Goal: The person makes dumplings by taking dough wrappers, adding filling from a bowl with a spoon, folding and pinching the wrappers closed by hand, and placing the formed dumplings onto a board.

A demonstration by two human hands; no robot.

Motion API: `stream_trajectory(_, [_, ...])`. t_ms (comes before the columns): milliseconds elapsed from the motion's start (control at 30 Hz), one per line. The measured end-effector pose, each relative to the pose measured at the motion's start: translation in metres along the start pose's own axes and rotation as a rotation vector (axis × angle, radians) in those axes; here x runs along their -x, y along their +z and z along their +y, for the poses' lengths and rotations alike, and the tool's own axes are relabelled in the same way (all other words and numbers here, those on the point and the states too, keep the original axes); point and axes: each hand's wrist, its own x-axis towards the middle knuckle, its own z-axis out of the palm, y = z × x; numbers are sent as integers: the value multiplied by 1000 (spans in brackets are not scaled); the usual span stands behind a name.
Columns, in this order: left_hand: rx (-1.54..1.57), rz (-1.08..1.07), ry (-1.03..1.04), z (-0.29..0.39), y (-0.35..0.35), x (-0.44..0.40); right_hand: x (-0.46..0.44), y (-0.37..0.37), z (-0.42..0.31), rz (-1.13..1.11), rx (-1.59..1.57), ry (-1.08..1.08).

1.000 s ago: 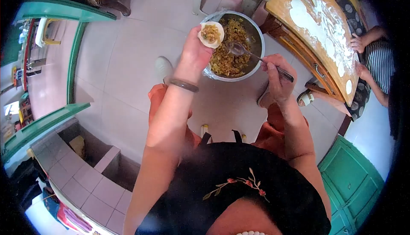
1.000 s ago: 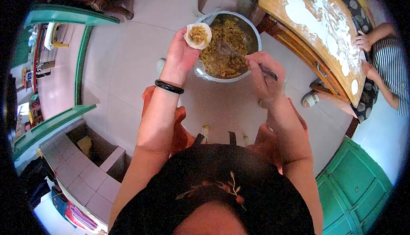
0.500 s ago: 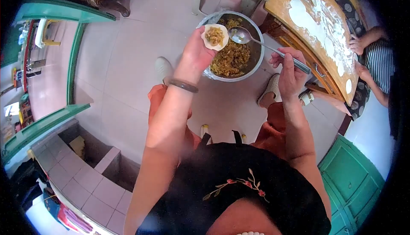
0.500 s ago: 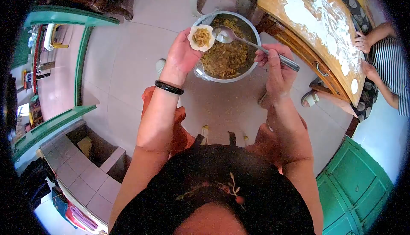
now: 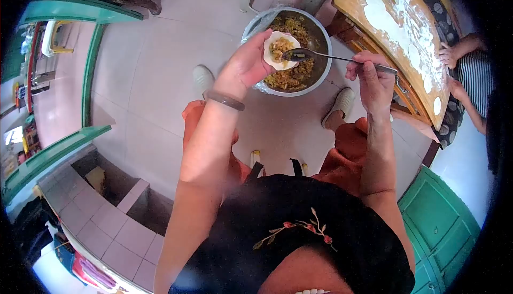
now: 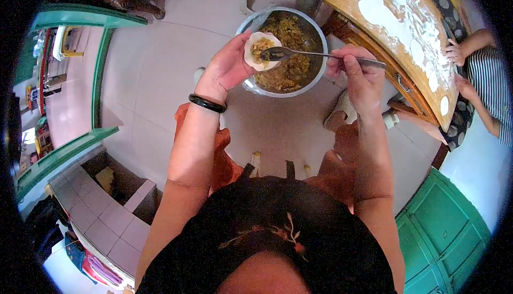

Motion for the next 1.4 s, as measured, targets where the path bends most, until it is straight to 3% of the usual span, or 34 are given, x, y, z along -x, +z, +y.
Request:
stream_trajectory(233, [-42,-27,-50,-7,-6,-5,-2,4,5,-81,55,13])
stream_trajectory(633, [-188,-8,-37,-16,3,-2,-10,8,18,146,53,145])
stream_trajectory(1033, [-215,-5,5,-23,-4,-8,-14,19,26,247,198,124])
stream_trajectory(1267, [-106,145,160,-4,-8,-6,-13,10,1,461,229,-87])
stream_trajectory(1400, [-81,94,146,4,-1,2,-12,19,19,354,424,-273])
